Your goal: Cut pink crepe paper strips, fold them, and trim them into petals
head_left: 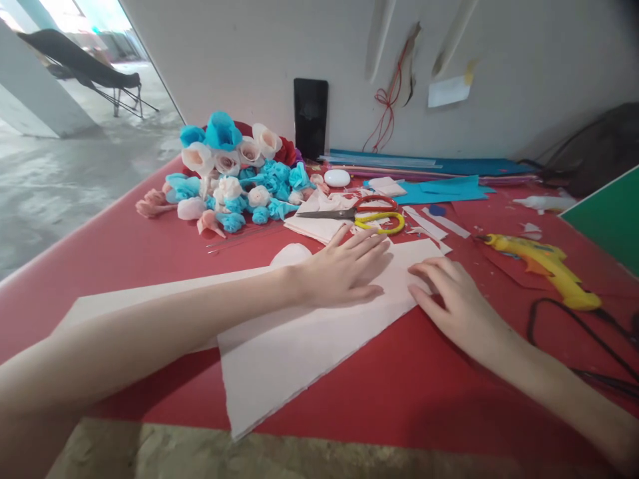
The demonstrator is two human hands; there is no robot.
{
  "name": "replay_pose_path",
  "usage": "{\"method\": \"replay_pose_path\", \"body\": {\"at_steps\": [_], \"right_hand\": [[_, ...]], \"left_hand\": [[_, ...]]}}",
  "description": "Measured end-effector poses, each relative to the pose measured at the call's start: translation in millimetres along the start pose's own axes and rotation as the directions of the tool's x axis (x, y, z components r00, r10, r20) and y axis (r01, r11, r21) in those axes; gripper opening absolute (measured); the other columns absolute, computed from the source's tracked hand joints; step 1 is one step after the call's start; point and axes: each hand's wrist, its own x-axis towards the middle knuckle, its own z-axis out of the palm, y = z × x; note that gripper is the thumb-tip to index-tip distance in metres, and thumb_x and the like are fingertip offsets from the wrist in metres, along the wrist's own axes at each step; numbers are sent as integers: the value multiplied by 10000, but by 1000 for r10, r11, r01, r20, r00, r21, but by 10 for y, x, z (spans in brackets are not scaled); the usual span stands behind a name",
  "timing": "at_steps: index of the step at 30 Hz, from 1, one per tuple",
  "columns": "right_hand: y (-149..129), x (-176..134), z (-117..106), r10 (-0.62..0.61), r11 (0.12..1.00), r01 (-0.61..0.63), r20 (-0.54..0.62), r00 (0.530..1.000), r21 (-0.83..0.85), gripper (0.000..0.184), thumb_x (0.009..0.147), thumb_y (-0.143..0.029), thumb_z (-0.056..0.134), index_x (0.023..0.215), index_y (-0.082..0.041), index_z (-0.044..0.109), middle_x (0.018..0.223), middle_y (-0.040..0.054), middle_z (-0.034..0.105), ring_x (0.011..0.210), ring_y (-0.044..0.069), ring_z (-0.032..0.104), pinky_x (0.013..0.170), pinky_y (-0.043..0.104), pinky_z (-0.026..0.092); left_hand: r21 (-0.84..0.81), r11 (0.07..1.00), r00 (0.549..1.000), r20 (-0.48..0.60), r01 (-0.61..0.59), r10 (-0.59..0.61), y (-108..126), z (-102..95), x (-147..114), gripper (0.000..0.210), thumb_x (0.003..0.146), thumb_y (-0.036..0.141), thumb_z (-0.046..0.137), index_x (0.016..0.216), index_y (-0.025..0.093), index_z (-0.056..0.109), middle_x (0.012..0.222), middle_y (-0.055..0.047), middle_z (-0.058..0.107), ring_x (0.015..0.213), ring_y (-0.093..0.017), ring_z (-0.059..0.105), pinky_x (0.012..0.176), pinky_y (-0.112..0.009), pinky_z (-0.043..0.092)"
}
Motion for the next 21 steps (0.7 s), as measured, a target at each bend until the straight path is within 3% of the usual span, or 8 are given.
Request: {"method": "replay_pose_path", "body": {"at_steps": [4,7,14,21], "right_hand": [[4,227,19,127,987,-135,92,988,86,277,749,-430,434,798,-189,563,880,115,619,894,282,584,781,465,466],[-31,346,9,172,969,-199,172,970,149,254,706,-442,444,698,-208,542,796,93,625,801,242,596,738,405,481],[-48,447,-17,260,924,-315,249,933,217,317,671,-439,509,875,-203,566,827,66,626,739,199,580,701,350,465],[-68,508,-52,214,879,-324,317,924,349,201,596,-387,584,684,-209,555,697,11,565,647,155,528,623,300,426]], "left_hand": [[-5,999,987,-151,-50,48,-11,28,-20,590,892,405,383,1350,39,318,1422,-170,361,1344,-279,254,1108,-518,98],[-25,998,977,-206,-61,55,-23,39,-26,543,882,351,405,1326,43,342,1376,-175,419,1299,-273,326,1105,-508,128],[-108,993,971,-236,-58,31,-16,46,-13,491,850,298,442,1274,56,385,1280,-173,496,1231,-275,399,1089,-505,175],[-153,985,972,-232,-76,39,-23,32,-36,541,834,270,451,1310,41,335,1275,-187,488,1232,-283,389,1093,-525,165]]}}
